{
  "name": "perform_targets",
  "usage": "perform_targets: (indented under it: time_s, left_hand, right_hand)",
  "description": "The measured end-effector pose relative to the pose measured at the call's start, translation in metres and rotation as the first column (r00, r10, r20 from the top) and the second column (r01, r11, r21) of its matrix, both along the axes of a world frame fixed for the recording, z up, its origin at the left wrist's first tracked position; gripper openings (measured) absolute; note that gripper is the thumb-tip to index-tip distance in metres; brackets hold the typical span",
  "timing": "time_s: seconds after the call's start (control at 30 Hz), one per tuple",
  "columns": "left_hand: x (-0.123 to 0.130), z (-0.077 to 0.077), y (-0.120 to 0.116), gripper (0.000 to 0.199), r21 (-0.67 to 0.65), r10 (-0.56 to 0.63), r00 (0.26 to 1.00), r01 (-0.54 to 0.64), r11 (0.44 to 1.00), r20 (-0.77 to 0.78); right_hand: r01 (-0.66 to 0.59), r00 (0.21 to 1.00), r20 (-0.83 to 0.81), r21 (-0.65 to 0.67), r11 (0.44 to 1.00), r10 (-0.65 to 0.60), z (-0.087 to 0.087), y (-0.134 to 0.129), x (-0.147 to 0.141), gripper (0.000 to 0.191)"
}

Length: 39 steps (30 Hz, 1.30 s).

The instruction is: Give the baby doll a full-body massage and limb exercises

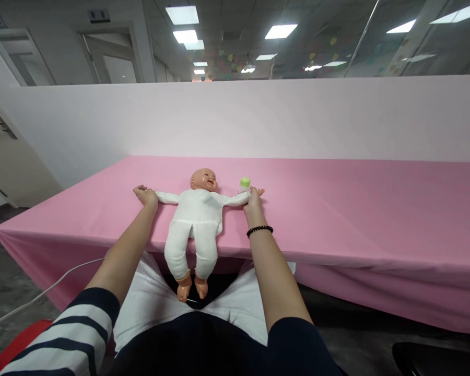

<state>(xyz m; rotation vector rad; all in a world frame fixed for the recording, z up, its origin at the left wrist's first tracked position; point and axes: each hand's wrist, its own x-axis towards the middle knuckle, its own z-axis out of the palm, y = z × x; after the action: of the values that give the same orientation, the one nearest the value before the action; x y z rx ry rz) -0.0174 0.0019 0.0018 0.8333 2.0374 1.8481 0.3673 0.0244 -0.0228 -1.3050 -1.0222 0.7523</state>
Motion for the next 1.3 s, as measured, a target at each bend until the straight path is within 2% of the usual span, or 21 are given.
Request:
perform_targets:
  time_s: [0.17, 0.3, 0.37, 0.4, 0.43, 0.5, 0.57, 0.63, 0.67, 0.73, 0.8, 0.9, 1.0, 1.07, 1.23, 1.3]
  left_hand:
    - [0.013, 0.01, -0.012, 0.049, -0.055, 0.053, 0.998, -0.055, 0.997, -0.047]
    - [0.019, 0.024, -0.025, 0.069, -0.069, 0.026, 0.999, -0.028, 0.997, -0.023]
    - [0.024, 0.028, -0.046, 0.075, -0.002, -0.045, 0.999, 0.045, 0.999, -0.028]
    - [0.029, 0.027, -0.062, 0.075, 0.055, -0.114, 0.993, 0.116, 0.992, -0.036]
    - [0.034, 0.024, -0.082, 0.073, 0.131, -0.229, 0.972, 0.235, 0.963, -0.061]
    - [0.047, 0.009, -0.13, 0.067, 0.242, -0.409, 0.898, 0.437, 0.866, -0.159]
    - [0.062, -0.015, -0.181, 0.069, 0.274, -0.464, 0.836, 0.538, 0.797, -0.292]
    - [0.074, -0.045, -0.227, 0.077, 0.251, -0.49, 0.806, 0.576, 0.778, -0.331]
    - [0.079, -0.061, -0.244, 0.081, 0.261, -0.48, 0.819, 0.56, 0.786, -0.314]
    - [0.089, -0.09, -0.269, 0.089, 0.267, -0.496, 0.837, 0.544, 0.796, -0.23]
    - [0.099, -0.114, -0.282, 0.092, 0.274, -0.533, 0.837, 0.546, 0.792, -0.127]
    - [0.116, -0.134, -0.291, 0.097, 0.254, -0.635, 0.771, 0.605, 0.755, 0.049]
    - [0.125, -0.141, -0.295, 0.099, 0.208, -0.719, 0.669, 0.689, 0.695, 0.187]
    - [0.124, -0.144, -0.294, 0.096, 0.184, -0.732, 0.639, 0.71, 0.68, 0.238]
    - [0.114, -0.157, -0.287, 0.069, 0.16, -0.738, 0.627, 0.725, 0.67, 0.249]
    - [0.111, -0.162, -0.285, 0.062, 0.145, -0.72, 0.649, 0.71, 0.689, 0.244]
  right_hand:
    - [0.08, 0.984, -0.145, -0.136, 0.988, -0.1, -0.002, 0.0, -0.003, 0.032]
    - [0.077, 0.976, -0.189, -0.167, 0.983, -0.108, -0.003, 0.002, -0.004, 0.032]
    - [0.068, 0.978, -0.185, -0.167, 0.984, -0.099, -0.004, 0.003, -0.004, 0.033]
    - [0.064, 0.979, -0.178, -0.167, 0.984, -0.094, -0.004, 0.004, -0.004, 0.034]
    - [0.062, 0.981, -0.172, -0.168, 0.984, -0.092, -0.004, 0.004, -0.004, 0.035]
    - [0.068, 0.98, -0.171, -0.177, 0.982, -0.098, -0.004, 0.004, -0.003, 0.034]
    - [0.082, 0.975, -0.188, -0.195, 0.977, -0.119, -0.005, 0.004, -0.003, 0.032]
    - [0.098, 0.966, -0.214, -0.216, 0.971, -0.145, -0.005, 0.003, -0.004, 0.029]
    - [0.104, 0.962, -0.225, -0.226, 0.969, -0.156, -0.005, 0.003, -0.004, 0.028]
    - [0.113, 0.955, -0.241, -0.238, 0.965, -0.171, -0.005, 0.002, -0.005, 0.028]
    - [0.116, 0.951, -0.253, -0.24, 0.964, -0.178, -0.004, 0.001, -0.005, 0.027]
    - [0.112, 0.949, -0.263, -0.232, 0.966, -0.173, -0.003, 0.0, -0.004, 0.028]
    - [0.1, 0.958, -0.242, -0.221, 0.97, -0.154, -0.001, -0.001, -0.004, 0.031]
    - [0.092, 0.966, -0.218, -0.212, 0.973, -0.139, -0.001, -0.001, -0.004, 0.035]
    - [0.084, 0.981, -0.158, -0.177, 0.981, -0.113, -0.001, -0.001, -0.004, 0.041]
    - [0.076, 0.987, -0.128, -0.152, 0.985, -0.095, 0.0, -0.002, -0.004, 0.041]
